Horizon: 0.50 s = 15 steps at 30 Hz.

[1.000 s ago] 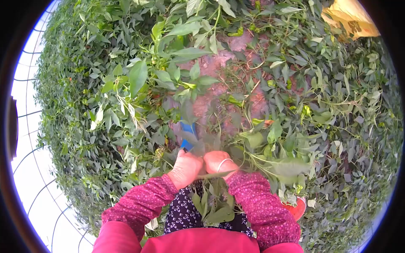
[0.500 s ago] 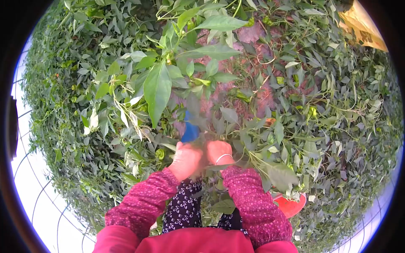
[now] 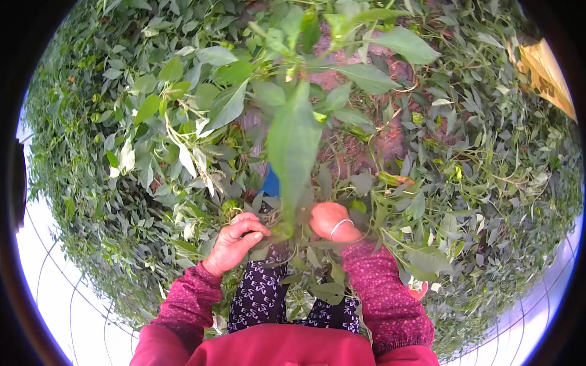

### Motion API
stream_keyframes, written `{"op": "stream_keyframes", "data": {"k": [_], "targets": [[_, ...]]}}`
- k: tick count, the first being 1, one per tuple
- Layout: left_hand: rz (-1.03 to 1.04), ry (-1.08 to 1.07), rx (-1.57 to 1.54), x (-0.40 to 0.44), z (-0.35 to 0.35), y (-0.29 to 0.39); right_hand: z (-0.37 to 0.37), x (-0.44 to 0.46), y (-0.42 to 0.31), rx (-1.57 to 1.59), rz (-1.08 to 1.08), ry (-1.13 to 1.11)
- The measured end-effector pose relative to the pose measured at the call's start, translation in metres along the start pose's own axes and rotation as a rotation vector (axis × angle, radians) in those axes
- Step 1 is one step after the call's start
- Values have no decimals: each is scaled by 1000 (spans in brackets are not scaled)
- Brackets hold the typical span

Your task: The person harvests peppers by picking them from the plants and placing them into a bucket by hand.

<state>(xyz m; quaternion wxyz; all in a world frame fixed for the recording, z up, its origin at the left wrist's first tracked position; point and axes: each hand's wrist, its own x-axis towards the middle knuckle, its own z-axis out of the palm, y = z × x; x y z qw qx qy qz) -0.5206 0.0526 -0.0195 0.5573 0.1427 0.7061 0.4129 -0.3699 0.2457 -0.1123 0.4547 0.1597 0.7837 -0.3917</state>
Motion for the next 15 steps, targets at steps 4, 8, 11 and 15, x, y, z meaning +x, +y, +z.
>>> {"op": "stream_keyframes", "data": {"k": [4,8,11,15], "targets": [[-63,148,-221,-7,1,1,-13,-4,3,-46,36,-62],[12,223,-353,-28,-11,20,-29,-19,15,-91,54,-47],[83,187,-68,-42,-1,36,-4,-2,28,-4,71,87],[137,254,-236,-61,-7,62,-27,2,18,141,3,55]]}}
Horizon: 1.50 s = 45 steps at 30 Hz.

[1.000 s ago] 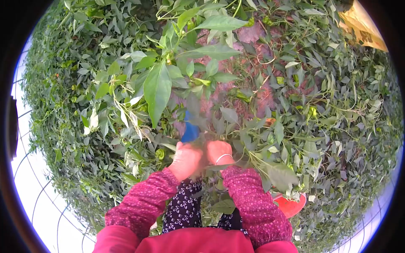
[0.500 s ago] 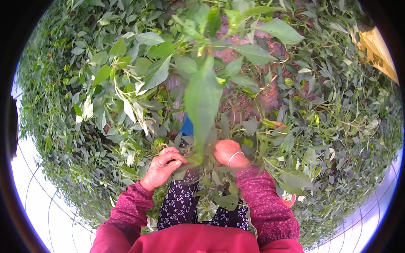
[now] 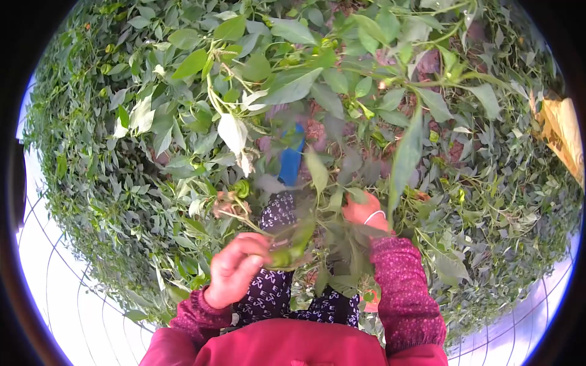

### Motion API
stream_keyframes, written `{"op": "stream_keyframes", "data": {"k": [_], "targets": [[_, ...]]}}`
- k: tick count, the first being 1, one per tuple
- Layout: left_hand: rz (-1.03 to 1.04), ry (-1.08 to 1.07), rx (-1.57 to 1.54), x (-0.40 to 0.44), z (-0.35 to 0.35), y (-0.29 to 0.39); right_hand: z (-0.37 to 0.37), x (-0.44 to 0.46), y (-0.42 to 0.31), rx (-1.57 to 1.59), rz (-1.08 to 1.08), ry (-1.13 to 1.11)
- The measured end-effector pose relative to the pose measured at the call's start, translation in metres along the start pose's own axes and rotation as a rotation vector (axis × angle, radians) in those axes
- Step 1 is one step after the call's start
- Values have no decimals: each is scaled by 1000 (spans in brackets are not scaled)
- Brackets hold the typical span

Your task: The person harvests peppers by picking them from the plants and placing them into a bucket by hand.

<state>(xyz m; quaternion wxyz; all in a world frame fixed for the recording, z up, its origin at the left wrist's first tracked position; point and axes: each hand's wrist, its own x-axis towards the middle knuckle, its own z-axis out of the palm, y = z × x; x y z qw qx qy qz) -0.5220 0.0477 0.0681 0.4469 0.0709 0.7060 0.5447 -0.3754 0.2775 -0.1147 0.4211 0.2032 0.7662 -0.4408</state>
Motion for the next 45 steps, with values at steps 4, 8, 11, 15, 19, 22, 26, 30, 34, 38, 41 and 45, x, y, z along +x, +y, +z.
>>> {"op": "stream_keyframes", "data": {"k": [4,8,11,15,19,22,26,30,34,38,41,45], "targets": [[71,52,-43,-2,-25,16,-5,15,-7,-244,-61,-53],[-75,89,45,8,-20,6,-58,-4,-106,-36,-100,105],[-193,171,-244,21,-4,2,-73,-23,-138,425,-268,-147],[-128,156,-417,57,8,-6,-55,-16,-143,357,-516,-338],[-190,88,-468,78,-2,-19,-40,-1,-137,621,-241,-463],[41,72,-28,85,-11,-30,-37,1,-126,551,-215,-692],[-176,198,17,101,-35,-61,-36,-13,-133,846,-140,-854],[-272,-182,1180,113,-98,-149,-33,-19,-117,1068,-31,-782],[-526,-553,1655,88,-144,-158,-22,-6,-101,986,-9,-738],[-1010,-851,1360,42,-151,-116,-12,11,-111,964,-12,-680],[-521,-748,1399,-81,-122,-157,1,31,-145,870,-65,-665],[-443,-649,1360,-115,-75,-151,37,50,-183,219,-321,-438]]}}
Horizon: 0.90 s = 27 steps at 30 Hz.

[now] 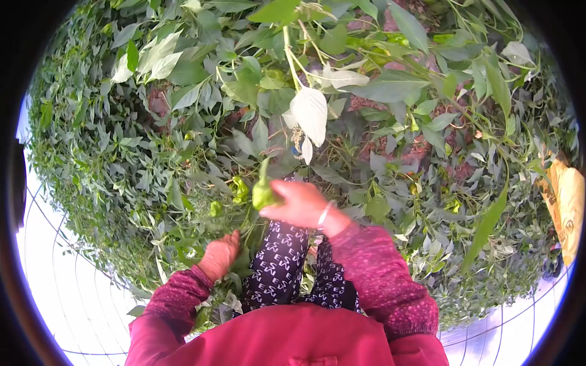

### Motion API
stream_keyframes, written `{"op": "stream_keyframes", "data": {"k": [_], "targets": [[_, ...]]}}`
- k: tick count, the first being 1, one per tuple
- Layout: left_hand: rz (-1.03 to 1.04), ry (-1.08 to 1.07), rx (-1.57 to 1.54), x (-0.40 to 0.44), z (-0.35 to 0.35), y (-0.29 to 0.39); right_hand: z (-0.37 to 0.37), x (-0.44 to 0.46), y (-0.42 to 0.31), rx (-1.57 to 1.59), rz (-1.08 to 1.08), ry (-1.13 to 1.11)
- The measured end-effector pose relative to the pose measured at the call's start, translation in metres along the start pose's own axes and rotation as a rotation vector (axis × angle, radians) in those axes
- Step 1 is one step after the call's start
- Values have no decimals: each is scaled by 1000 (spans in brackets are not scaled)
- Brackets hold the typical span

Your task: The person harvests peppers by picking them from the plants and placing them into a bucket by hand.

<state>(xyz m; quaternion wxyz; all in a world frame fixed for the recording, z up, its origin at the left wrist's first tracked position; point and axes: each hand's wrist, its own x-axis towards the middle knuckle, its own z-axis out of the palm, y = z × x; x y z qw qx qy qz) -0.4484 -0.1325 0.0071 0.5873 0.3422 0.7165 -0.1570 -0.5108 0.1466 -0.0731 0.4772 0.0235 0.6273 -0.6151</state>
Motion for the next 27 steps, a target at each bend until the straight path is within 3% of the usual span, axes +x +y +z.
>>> {"op": "stream_keyframes", "data": {"k": [4,6,11,15,18,20,22,24,26,27], "targets": [[-30,-29,-167,-10,6,22,63,19,-18,-424,-185,-94],[-42,-10,-205,-16,13,26,92,23,-24,-553,-231,-250],[-64,112,-659,-41,32,31,129,23,-16,-605,-297,-306],[50,248,-681,-56,-26,7,135,23,-10,-622,-288,-348],[174,38,-668,-50,-17,-33,137,22,-13,-638,-266,-389],[220,164,-923,-27,-33,-71,138,23,-12,-654,-245,-385],[40,-2,-1420,14,-45,-106,136,22,-11,-665,-286,-394],[-371,27,-1569,64,-62,-121,137,22,-9,-670,-314,-411],[-345,167,-902,120,-38,-131,140,19,-5,-679,-321,-429],[-379,20,-754,149,-10,-131,140,16,-5,-683,-310,-386]]}}
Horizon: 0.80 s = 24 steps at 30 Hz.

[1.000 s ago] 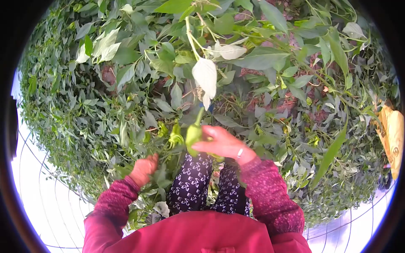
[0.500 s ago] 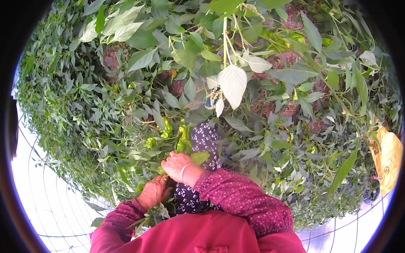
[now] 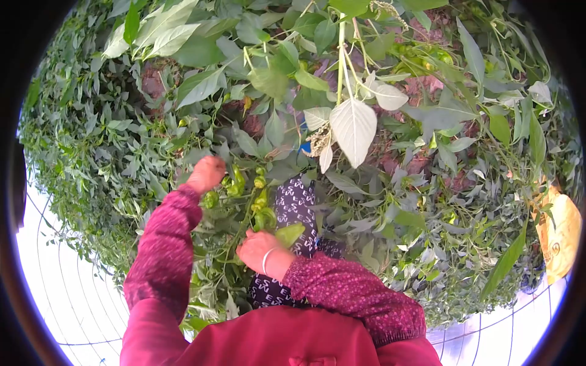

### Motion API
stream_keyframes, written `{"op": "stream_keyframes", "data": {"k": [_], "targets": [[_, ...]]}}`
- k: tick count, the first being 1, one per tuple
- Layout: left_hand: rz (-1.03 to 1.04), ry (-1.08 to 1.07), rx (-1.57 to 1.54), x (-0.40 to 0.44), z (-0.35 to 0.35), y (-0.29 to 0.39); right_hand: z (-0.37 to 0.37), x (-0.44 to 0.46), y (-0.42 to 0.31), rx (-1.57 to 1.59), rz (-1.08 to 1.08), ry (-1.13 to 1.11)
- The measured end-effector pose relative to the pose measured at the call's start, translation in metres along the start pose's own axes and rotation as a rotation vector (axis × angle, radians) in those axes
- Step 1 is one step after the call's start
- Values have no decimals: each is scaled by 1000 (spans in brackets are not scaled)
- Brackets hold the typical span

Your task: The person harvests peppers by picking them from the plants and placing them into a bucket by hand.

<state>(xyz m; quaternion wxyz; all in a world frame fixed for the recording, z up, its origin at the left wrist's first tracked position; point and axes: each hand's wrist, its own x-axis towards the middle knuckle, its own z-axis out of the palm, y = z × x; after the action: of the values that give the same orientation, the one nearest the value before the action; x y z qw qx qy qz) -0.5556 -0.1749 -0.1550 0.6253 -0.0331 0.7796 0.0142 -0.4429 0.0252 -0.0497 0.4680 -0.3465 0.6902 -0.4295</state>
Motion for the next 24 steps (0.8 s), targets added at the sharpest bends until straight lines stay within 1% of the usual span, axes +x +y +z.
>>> {"op": "stream_keyframes", "data": {"k": [1,3,5,7,8,10,13,14,17,18,21,22,23,24], "targets": [[-69,-79,176,31,21,-8,-1,-1,-1,12,8,-28],[8,-274,428,47,62,-15,-10,1,0,15,9,-76],[-173,-343,164,39,78,-14,-18,-1,1,47,32,-98],[-21,-503,129,28,78,-9,-21,-4,1,66,48,-98],[-153,-506,-104,24,81,-11,-21,-5,2,90,48,-81],[-414,-483,-573,12,83,-15,-18,-6,3,69,30,-14],[-432,-57,-986,-9,78,-5,-26,-10,5,63,44,23],[-462,24,-1069,-6,83,-14,-31,-12,5,66,56,24],[-370,163,-1500,-27,65,-17,-41,-23,9,121,0,58],[-357,203,-1534,-29,68,-19,-36,-25,11,142,3,111],[-325,155,-1667,-42,68,-23,-41,-36,13,174,4,195],[-306,96,-1645,-51,60,-20,-46,-40,14,210,23,240],[-205,55,-1681,-55,62,-27,-50,-44,13,252,41,286],[-172,62,-1629,-60,60,-28,-54,-47,13,292,61,335]]}}
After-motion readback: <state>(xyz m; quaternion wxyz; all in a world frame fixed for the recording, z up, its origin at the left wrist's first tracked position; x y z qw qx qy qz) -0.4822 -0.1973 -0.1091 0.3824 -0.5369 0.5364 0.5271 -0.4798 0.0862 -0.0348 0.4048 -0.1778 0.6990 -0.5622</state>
